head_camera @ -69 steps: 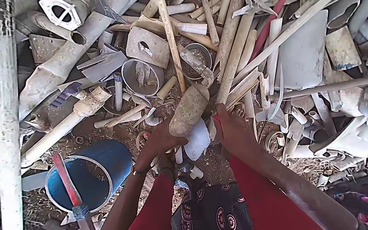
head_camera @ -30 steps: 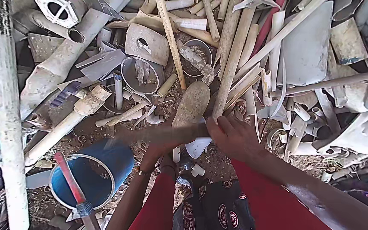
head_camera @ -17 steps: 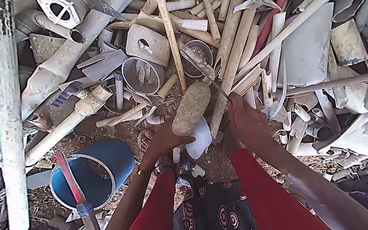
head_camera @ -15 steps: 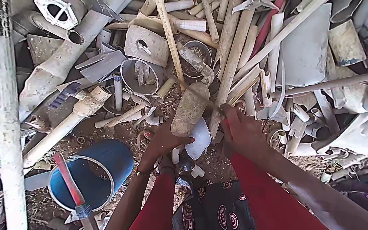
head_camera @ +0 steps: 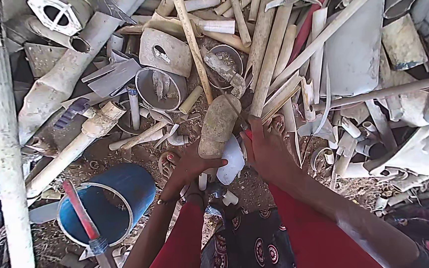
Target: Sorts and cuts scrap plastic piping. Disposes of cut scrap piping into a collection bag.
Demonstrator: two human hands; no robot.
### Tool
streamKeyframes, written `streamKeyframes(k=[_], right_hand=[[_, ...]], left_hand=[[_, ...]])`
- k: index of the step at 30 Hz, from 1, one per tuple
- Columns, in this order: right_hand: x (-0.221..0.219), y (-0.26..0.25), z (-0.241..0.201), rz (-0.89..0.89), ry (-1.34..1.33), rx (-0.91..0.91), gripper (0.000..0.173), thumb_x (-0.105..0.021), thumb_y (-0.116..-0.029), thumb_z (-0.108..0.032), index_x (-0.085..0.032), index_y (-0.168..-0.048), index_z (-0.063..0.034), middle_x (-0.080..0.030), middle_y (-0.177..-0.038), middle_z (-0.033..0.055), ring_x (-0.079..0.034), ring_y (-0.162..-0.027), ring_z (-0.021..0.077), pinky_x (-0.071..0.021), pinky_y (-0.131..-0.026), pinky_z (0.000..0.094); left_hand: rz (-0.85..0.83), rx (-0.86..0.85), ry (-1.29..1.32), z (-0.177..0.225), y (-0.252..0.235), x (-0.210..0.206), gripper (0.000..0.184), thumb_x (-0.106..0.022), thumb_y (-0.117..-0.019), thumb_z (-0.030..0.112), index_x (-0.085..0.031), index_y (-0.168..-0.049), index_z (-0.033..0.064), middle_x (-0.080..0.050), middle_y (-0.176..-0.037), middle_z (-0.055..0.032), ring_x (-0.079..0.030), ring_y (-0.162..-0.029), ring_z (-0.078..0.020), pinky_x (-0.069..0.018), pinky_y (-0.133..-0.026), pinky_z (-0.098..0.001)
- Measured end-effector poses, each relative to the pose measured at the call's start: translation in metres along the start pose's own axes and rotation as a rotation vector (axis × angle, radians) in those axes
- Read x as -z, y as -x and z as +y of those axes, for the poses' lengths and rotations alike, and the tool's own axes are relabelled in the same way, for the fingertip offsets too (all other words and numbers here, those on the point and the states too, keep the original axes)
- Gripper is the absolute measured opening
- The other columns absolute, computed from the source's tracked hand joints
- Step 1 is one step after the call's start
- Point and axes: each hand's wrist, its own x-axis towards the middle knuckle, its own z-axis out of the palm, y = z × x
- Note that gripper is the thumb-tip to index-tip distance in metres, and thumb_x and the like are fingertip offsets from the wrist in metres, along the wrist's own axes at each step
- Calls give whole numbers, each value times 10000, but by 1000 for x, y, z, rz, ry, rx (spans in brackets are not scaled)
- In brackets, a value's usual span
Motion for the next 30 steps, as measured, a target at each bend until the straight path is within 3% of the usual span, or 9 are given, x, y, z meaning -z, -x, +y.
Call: streamKeyframes(k=[3, 5, 7, 11, 15, 19, 23, 28, 30], right_hand=[[-3, 2, 7, 150, 63, 250, 279, -562, -964, -97, -626, -1203, 32, -630, -797, 174, -605, -511, 298, -499, -423, 393], [7, -11, 8, -246, 197, -61, 416, -557, -1017, -72, -507, -1416, 32, -655, -917, 249, -684, -706, 423, -554, -590, 519], [15, -26, 18, -365, 241, -256, 380, -493, -1077, -156, -408, -1428, -38, -629, -882, 209, -684, -765, 427, -545, -627, 536], [7, 6, 10, 54, 107, 128, 308, -522, -1022, -177, -627, -1250, 3, -644, -743, 163, -627, -502, 332, -514, -429, 456], [5, -17, 17, -361, 38, -236, 385, -450, -1098, -208, -405, -1432, -22, -640, -823, 190, -692, -790, 418, -556, -705, 551], [-3, 4, 10, 1, -71, 52, 342, -494, -1052, -234, -569, -1274, 14, -648, -745, 127, -651, -549, 307, -543, -473, 454], [9, -19, 7, -561, 76, -239, 431, -404, -1107, -204, -360, -1504, -41, -655, -977, 218, -689, -914, 435, -547, -788, 556], [6, 0, -2, -139, -26, 54, 302, -463, -1079, -277, -590, -1215, -39, -639, -735, 128, -674, -603, 333, -552, -514, 458], [10, -9, -10, -454, -3, -84, 350, -387, -1115, -252, -483, -1369, -30, -656, -907, 184, -704, -827, 382, -563, -702, 490]], left_hand=[[19, -15, 144, 2, 2, -13, 763, -922, -623, 383, -600, -1241, 73, -718, -1058, 15, -694, -992, -52, -581, -898, -255], [36, -15, 179, 3, 3, -17, 764, -924, -627, 356, -594, -1246, 53, -724, -1056, 1, -701, -987, -64, -588, -899, -260], [39, -19, 183, 2, 3, -19, 761, -923, -628, 354, -597, -1244, 47, -725, -1059, -9, -703, -990, -72, -587, -900, -266], [35, -22, 149, 2, 2, -15, 781, -926, -618, 381, -600, -1251, 61, -720, -1075, 3, -694, -1004, -55, -579, -912, -258], [13, -12, 212, 5, 3, -17, 726, -920, -645, 328, -594, -1234, 56, -722, -1050, 2, -702, -980, -67, -588, -892, -258], [-54, 72, 662, 1, 8, -21, 615, -808, -707, 193, -526, -1218, -1, -740, -975, -107, -746, -843, -208, -640, -765, -367], [-91, 155, 914, -1, 4, -24, 598, -718, -743, 220, -496, -1264, 30, -722, -1006, -145, -736, -822, -267, -634, -734, -429], [4, 139, 821, 5, 5, -27, 539, -702, -765, 143, -494, -1247, 20, -734, -967, -116, -742, -823, -220, -638, -735, -375], [-11, 149, 847, 4, 7, -28, 535, -685, -774, 144, -482, -1252, 19, -729, -987, -120, -742, -833, -236, -639, -739, -394]])
